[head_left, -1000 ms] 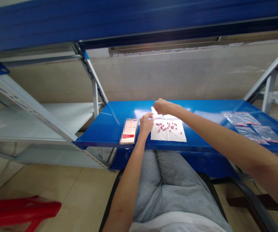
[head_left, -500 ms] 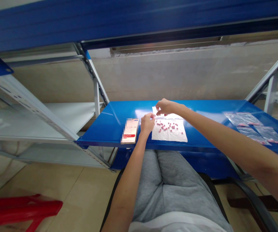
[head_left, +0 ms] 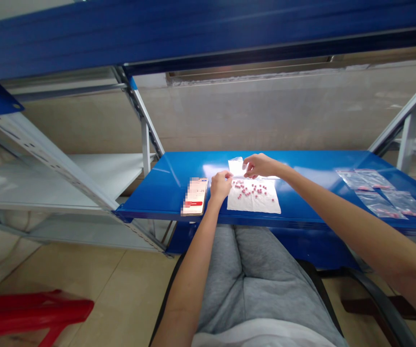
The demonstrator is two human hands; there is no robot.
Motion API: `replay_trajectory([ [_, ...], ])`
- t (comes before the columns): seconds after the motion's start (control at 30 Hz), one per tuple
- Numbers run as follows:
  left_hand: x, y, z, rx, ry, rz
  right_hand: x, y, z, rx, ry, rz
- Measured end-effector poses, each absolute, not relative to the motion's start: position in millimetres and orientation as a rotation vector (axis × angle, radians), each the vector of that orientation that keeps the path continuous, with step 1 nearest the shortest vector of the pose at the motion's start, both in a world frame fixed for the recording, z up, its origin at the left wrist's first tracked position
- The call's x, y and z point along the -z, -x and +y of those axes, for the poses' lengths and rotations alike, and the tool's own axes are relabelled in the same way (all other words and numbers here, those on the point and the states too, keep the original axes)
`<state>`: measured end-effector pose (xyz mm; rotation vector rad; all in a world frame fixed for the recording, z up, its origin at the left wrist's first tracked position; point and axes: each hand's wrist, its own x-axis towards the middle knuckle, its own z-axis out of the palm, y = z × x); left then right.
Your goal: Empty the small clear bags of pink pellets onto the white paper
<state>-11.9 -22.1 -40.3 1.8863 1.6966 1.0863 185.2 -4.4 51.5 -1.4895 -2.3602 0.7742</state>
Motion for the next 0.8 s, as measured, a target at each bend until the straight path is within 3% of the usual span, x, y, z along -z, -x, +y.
replay_trajectory([
  [0.27, 36, 11, -24, -1.098, -1.874, 1.680, -17, -193, -8, -0.840, 1.435, -2.269],
  [0.43, 34, 11, -25, -1.112, -1.866, 1.664, -14, -189, -15, -0.683, 1.433, -2.306],
  [0.8, 28, 11, -28, -1.150, -1.868, 1.643, -9, -196, -9, -0.705, 1.348, -2.225],
])
